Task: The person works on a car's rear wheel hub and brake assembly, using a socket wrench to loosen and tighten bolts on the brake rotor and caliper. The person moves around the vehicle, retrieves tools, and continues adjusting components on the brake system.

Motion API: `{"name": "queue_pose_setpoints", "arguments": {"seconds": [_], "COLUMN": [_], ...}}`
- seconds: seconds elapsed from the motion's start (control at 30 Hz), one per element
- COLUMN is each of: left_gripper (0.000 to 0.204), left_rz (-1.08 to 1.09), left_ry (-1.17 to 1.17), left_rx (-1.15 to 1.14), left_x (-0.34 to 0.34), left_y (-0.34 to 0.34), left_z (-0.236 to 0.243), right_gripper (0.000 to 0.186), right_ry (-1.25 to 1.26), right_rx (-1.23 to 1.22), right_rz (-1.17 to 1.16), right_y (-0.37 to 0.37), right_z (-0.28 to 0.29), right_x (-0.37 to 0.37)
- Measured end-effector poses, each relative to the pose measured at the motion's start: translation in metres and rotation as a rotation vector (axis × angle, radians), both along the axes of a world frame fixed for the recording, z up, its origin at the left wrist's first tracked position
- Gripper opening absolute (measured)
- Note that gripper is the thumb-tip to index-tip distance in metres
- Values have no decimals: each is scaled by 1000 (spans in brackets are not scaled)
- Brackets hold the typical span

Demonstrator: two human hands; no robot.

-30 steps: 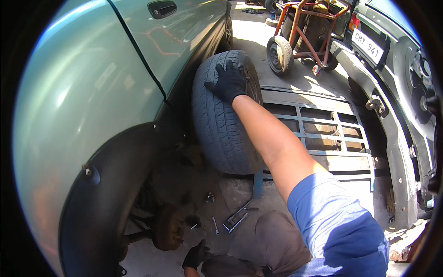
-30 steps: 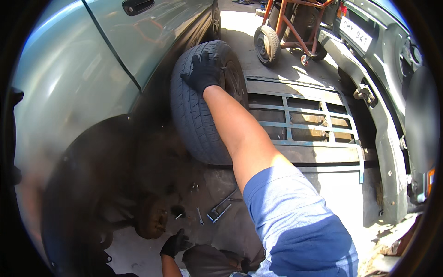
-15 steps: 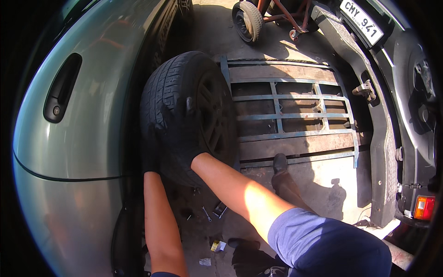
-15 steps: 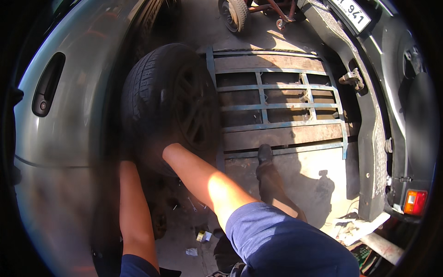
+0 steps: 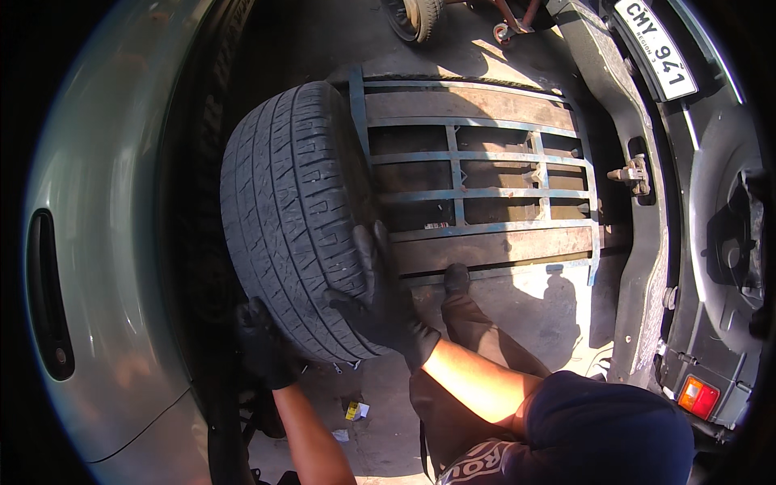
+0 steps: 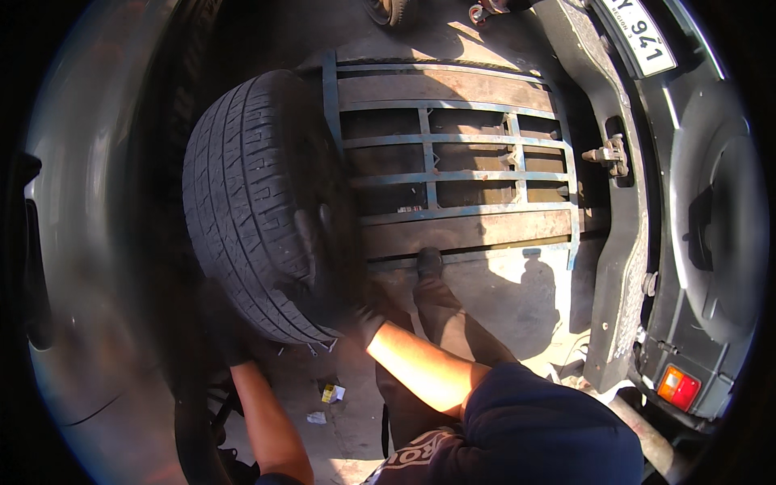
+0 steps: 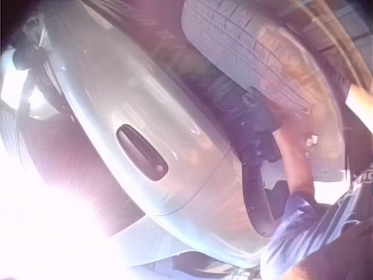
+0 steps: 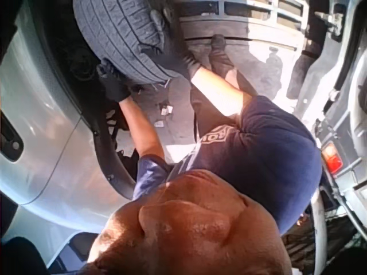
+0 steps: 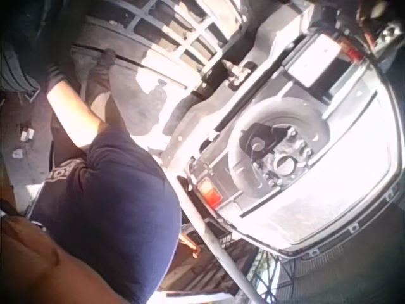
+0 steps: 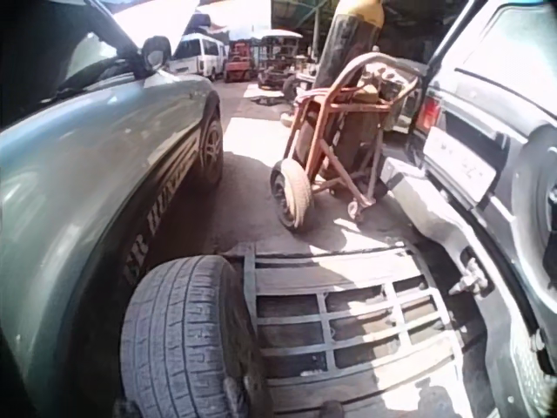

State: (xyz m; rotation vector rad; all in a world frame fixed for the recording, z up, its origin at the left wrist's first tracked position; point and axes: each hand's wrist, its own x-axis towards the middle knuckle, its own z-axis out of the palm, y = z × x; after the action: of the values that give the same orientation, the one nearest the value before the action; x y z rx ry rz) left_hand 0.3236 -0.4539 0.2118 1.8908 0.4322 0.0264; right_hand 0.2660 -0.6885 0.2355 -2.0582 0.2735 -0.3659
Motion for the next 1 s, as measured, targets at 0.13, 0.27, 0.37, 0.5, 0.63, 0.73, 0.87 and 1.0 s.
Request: {"name": "queue_pose_setpoints", "arguments": {"seconds": [0.13, 0.27, 0.37, 0.5, 0.63, 0.73, 0.87, 1.0], "left_gripper": [11, 8, 20, 29, 40, 54, 64, 67], "left_rz": [-222, -283, -308, -694, -798, -825, -927, -1013], "left_ry": [151, 159, -50, -59, 103, 208, 283, 446], "left_rx": [-203, -431, -43, 389, 476, 553, 701, 768], "left_x": [-28, -70, -90, -139, -173, -185, -212, -245], "left_y": [-59, -113, -143, -199, -250, -304, -354, -359], "left_z": [19, -10, -74, -141, -163, -169, -193, -236], "right_gripper": [95, 70, 69, 67, 66, 65, 63, 63], "right_ry": [110, 148, 192, 147, 194, 248, 312, 404], "right_rx": [509, 1309, 1342, 1294, 1242, 1218, 1233, 1184], "right_rz": [-72, -486, -603, -764, -956, -1088, -1233, -1321], "right_y": [-67, -158, -226, -306, -367, -394, -409, -416], "right_z": [-22, -55, -85, -135, -209, -282, -377, -446], "right_x": [-49, -99, -139, -184, -236, -278, -328, -363]}}
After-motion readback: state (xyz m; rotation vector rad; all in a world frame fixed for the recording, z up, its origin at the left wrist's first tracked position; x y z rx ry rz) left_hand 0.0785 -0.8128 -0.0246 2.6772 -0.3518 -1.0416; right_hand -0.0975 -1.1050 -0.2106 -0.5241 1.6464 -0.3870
